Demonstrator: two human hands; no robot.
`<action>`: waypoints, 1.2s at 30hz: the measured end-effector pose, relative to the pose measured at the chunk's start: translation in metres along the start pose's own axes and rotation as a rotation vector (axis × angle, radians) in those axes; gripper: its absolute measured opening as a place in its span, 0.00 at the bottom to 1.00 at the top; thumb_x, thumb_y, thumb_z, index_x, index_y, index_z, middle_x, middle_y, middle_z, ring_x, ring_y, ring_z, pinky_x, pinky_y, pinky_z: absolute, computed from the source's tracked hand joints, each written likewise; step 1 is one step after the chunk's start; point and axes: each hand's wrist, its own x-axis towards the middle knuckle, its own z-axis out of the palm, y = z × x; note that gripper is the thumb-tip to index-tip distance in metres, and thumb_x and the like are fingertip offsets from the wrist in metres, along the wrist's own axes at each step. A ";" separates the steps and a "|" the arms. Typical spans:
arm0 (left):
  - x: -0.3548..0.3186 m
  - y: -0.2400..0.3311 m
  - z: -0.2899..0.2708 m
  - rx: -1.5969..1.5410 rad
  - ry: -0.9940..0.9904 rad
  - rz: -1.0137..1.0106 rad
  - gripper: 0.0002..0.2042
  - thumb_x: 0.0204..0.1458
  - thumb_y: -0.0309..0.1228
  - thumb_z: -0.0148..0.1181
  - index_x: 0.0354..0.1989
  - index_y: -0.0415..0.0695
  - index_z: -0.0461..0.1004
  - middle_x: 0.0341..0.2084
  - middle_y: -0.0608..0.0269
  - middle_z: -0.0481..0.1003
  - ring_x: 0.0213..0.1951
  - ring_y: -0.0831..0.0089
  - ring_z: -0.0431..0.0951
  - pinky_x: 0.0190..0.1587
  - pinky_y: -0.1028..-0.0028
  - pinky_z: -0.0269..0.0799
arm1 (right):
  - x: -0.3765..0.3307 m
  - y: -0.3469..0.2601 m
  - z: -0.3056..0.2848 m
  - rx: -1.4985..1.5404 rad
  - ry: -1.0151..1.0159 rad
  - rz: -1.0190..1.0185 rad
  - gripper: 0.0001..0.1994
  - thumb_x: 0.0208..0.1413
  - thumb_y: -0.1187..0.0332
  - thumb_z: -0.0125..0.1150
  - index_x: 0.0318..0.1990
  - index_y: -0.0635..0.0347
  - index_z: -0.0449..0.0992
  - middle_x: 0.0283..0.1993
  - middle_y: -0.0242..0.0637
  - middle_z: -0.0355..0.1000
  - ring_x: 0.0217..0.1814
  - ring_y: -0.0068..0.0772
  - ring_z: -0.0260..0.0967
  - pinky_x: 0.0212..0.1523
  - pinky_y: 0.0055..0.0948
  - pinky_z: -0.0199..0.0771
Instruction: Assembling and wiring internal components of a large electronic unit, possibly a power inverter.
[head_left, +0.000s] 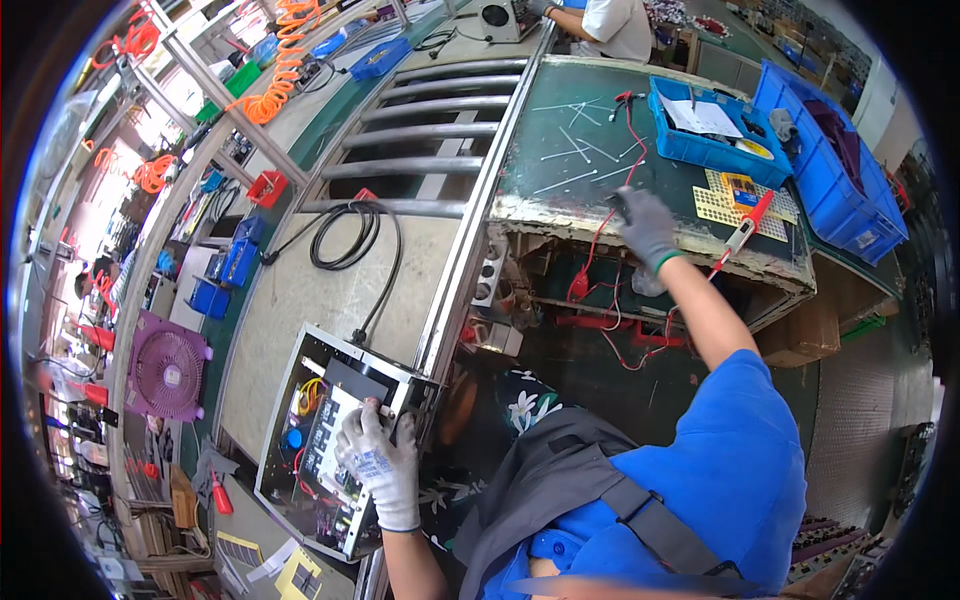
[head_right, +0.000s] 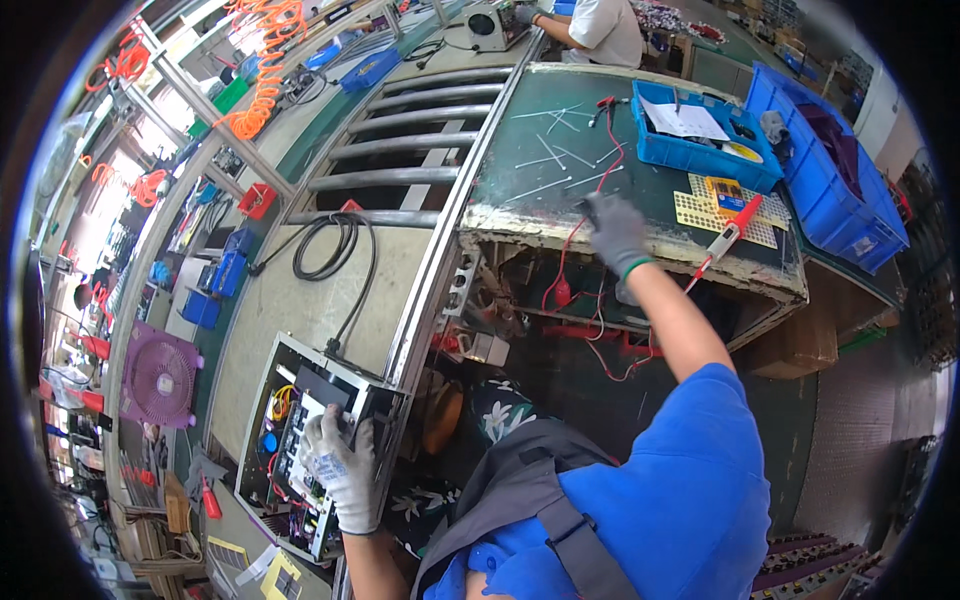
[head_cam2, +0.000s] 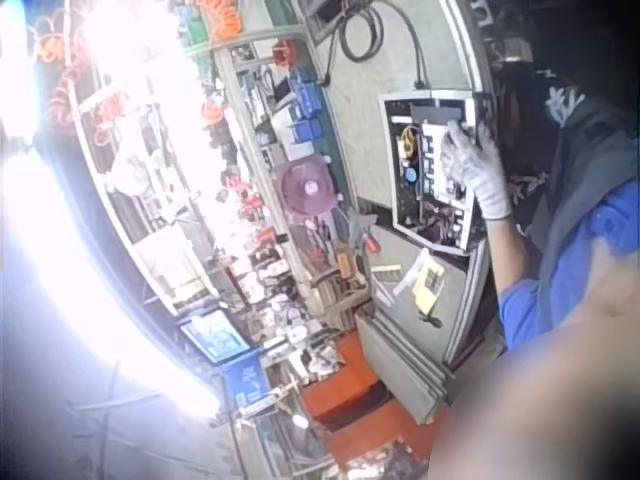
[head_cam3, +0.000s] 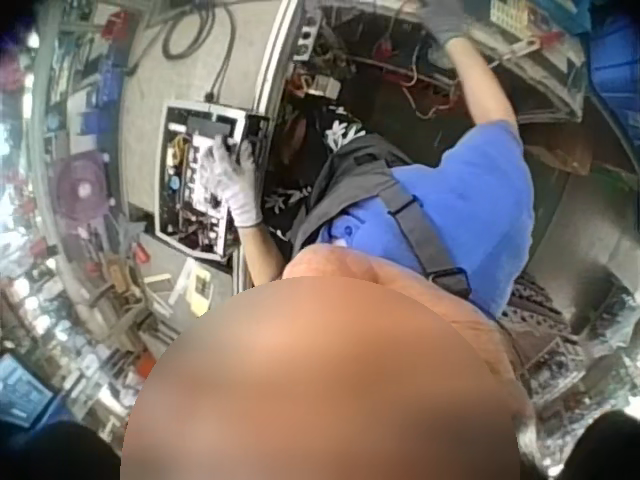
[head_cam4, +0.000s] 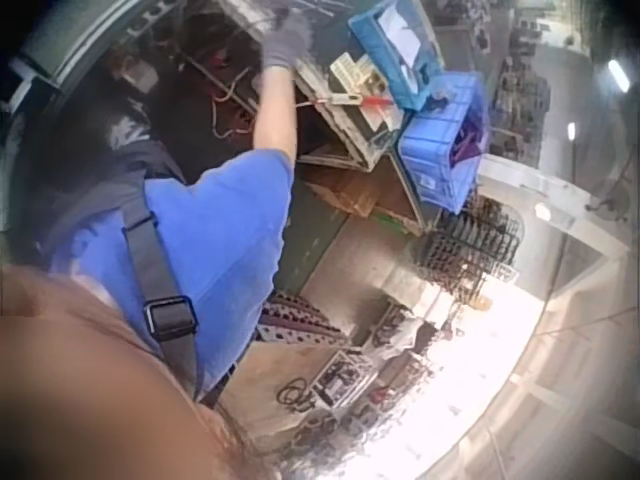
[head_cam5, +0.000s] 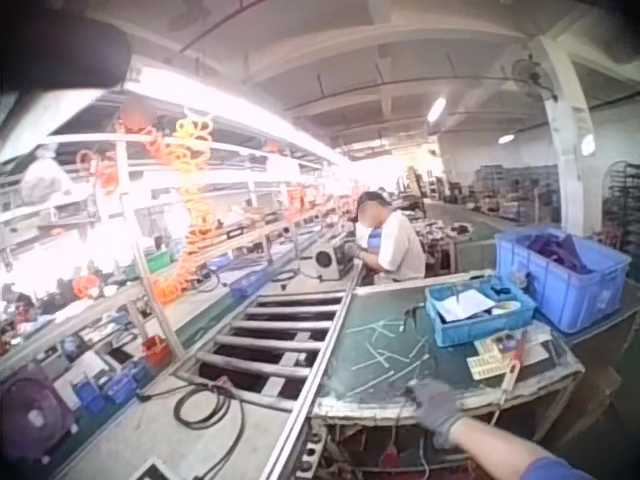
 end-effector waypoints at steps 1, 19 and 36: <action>-0.001 -0.002 0.003 0.001 -0.032 -0.072 0.29 0.43 0.38 0.75 0.56 0.45 0.74 0.46 0.51 0.74 0.50 0.50 0.73 0.54 0.52 0.66 | 0.007 0.025 0.002 -0.119 -0.093 0.054 0.31 0.46 0.63 0.68 0.61 0.47 0.67 0.46 0.42 0.72 0.51 0.50 0.72 0.51 0.48 0.73; 0.003 -0.069 -0.162 0.243 -0.398 0.398 0.17 0.45 0.29 0.69 0.45 0.51 0.77 0.27 0.60 0.78 0.35 0.61 0.80 0.36 0.59 0.68 | -0.164 -0.281 -0.033 0.665 -0.269 -0.930 0.38 0.46 0.63 0.67 0.67 0.59 0.64 0.66 0.48 0.63 0.71 0.53 0.57 0.74 0.52 0.52; 0.024 -0.161 -0.107 -0.167 0.063 0.337 0.23 0.59 0.46 0.58 0.58 0.47 0.76 0.55 0.51 0.75 0.61 0.51 0.70 0.64 0.54 0.61 | -0.220 -0.374 -0.029 0.438 -1.321 -0.694 0.12 0.52 0.59 0.67 0.40 0.53 0.77 0.24 0.34 0.74 0.26 0.38 0.76 0.29 0.41 0.75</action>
